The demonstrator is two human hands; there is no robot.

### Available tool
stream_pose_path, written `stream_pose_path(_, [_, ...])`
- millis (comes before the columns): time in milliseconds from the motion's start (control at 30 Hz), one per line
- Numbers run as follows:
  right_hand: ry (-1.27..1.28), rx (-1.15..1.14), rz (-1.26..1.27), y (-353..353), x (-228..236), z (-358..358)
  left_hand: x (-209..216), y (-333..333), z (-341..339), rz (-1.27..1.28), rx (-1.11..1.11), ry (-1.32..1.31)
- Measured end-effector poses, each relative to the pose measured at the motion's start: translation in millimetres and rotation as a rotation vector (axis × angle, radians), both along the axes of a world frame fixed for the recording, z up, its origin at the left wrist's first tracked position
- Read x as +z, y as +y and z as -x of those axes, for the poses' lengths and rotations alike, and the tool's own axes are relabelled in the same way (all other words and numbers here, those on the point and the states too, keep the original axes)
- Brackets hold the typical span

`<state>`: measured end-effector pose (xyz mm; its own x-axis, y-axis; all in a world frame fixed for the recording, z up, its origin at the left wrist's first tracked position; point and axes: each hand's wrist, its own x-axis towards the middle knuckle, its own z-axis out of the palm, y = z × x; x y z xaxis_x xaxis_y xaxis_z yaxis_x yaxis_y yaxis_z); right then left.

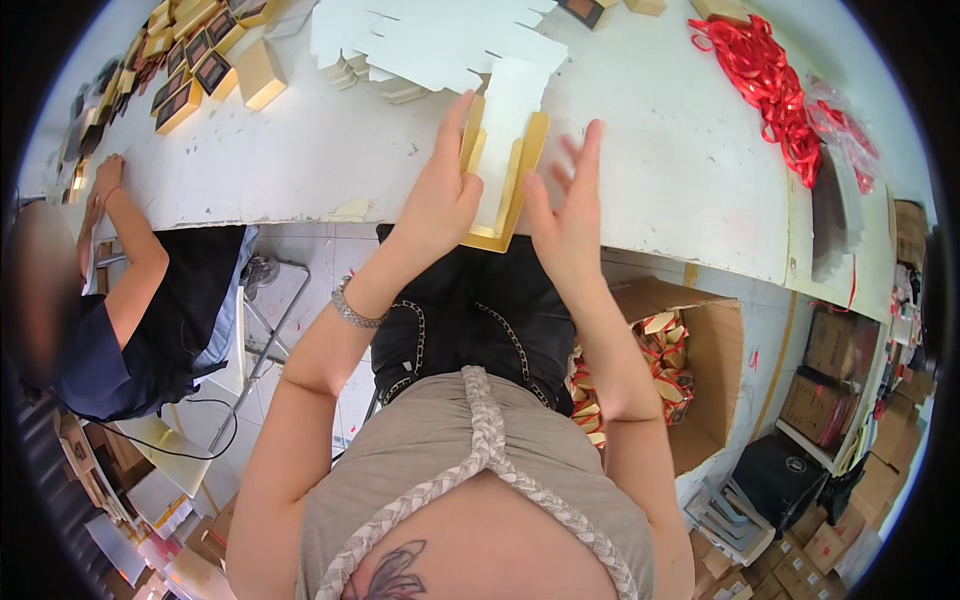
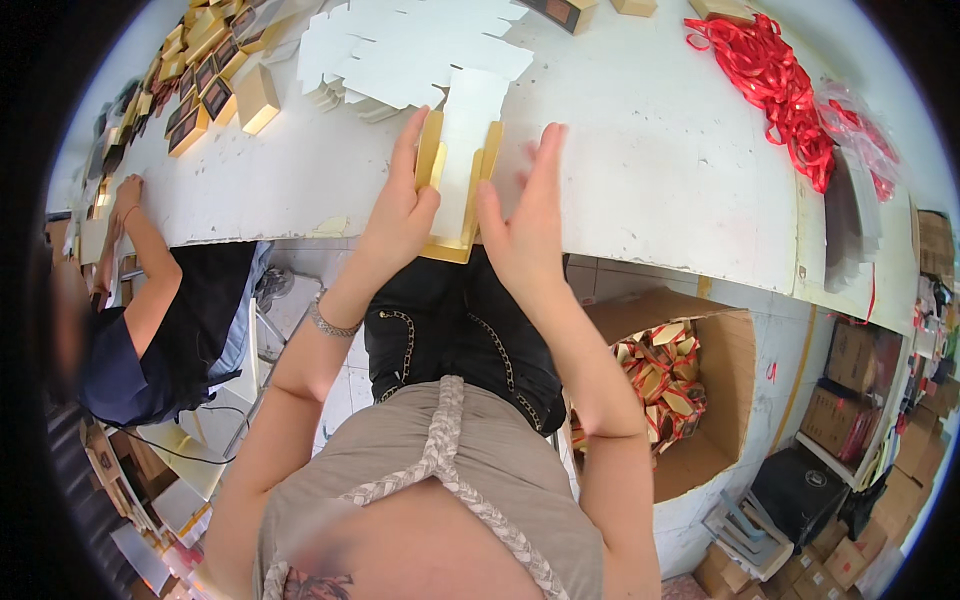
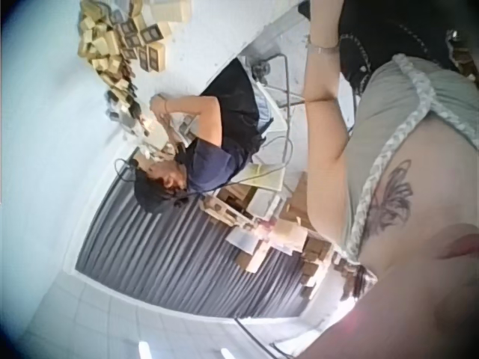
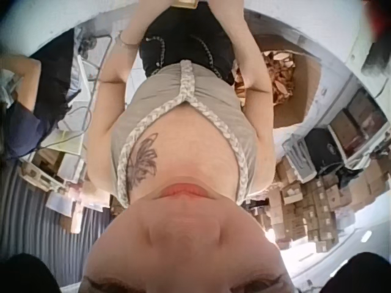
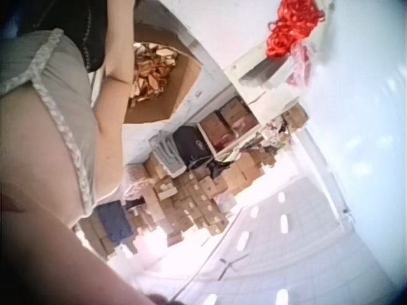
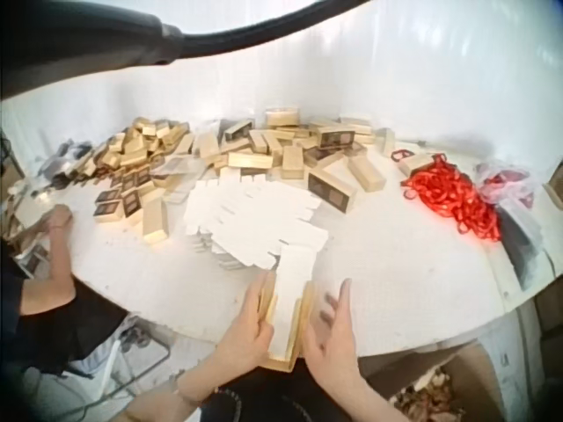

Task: The person repeatedly picks up small rectangular cardboard pieces and white foam inserts from a table, inserts the foam into the cardboard, and folds the cardboard into small boxes. The person places the finished boxes into a cardboard box on the floor.

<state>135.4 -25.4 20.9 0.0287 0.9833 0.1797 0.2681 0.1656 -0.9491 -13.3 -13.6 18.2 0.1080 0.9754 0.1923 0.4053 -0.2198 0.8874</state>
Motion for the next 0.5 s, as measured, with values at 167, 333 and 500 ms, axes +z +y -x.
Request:
stream_pose_path(167, [-0.071, -0.064, 0.200, 2.4, 7.7, 13.9, 0.5, -4.0, -8.4, -0.005, -0.031, -0.057])
stream_pose_path(333, [-0.122, 0.042, 0.195, 11.0, 10.1, 17.4, -2.5, -6.6, -9.7, 0.173, -0.009, -0.182])
stream_pose_path(500, [0.049, -0.051, 0.024, 13.2, -9.3, 13.9, -9.6, -6.4, -12.7, -0.018, -0.007, -0.182])
